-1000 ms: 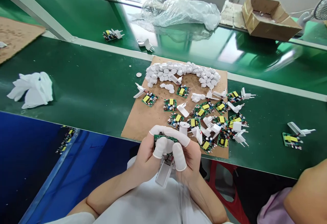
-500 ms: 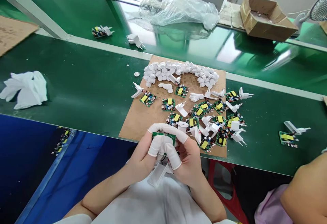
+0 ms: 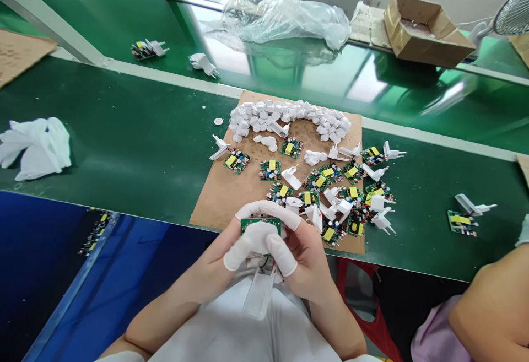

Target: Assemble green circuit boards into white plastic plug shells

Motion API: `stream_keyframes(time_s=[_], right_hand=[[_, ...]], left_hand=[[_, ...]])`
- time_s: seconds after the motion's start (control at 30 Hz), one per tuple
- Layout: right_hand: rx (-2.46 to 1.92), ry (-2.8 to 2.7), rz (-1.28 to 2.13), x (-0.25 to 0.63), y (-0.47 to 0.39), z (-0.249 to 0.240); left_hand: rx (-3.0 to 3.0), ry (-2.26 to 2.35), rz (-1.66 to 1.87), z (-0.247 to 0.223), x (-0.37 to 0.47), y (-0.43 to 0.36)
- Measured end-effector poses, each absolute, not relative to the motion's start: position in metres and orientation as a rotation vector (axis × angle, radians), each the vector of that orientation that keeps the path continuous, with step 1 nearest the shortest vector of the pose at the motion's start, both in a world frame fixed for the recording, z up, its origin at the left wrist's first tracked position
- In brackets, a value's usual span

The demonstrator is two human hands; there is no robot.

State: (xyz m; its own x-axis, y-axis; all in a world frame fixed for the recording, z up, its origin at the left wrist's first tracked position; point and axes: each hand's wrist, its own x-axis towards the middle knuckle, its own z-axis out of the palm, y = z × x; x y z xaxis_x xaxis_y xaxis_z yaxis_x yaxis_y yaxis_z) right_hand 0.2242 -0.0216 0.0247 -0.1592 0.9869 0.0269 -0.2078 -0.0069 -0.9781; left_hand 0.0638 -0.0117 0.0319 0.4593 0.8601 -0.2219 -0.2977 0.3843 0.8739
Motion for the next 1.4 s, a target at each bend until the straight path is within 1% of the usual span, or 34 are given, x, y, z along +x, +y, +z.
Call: stream_keyframes(time_s=[0.1,0.2,0.33,0.47,0.57,0.7,0.9,1.03,1.17,1.3,1.4], right_hand=[[-1.026,-1.178,1.324,0.223,-0.023,0.025],[-1.054,-1.196,1.27,0.221,-0.023,0.022],[-1.074,-1.158,1.384,0.222,-0.022,0.018],[-1.01,-1.151,1.511,0.225,-0.026,0.019],[-1.003,-1.209,1.502,0.228,-0.03,0.022],[-1.023,-1.214,1.435,0.229,-0.031,0.024],[-1.084,-1.197,1.361,0.22,-0.024,0.033],[-1.134,-1.169,1.293,0.215,-0.022,0.038],[-1.058,-1.208,1.329,0.216,-0.022,0.037],[-1.092,-1.214,1.268,0.218,-0.021,0.034],[-1.057,-1.333,1.303,0.224,-0.017,0.032]], left_hand=[[1.01,0.763,0.809,0.031,0.055,-0.014],[0.97,0.757,0.726,0.023,0.048,-0.016],[0.843,0.656,0.666,0.017,0.045,-0.02],[0.732,0.693,0.743,0.016,0.045,-0.024],[0.71,0.608,0.776,0.014,0.044,-0.024],[0.732,0.51,0.723,0.014,0.043,-0.017],[1.009,0.624,0.724,0.024,0.043,-0.012],[0.957,0.626,0.729,0.018,0.045,-0.018],[0.925,0.694,0.691,0.012,0.049,-0.02],[0.93,0.722,0.759,0.018,0.055,-0.019],[0.83,0.746,0.781,0.022,0.058,-0.02]])
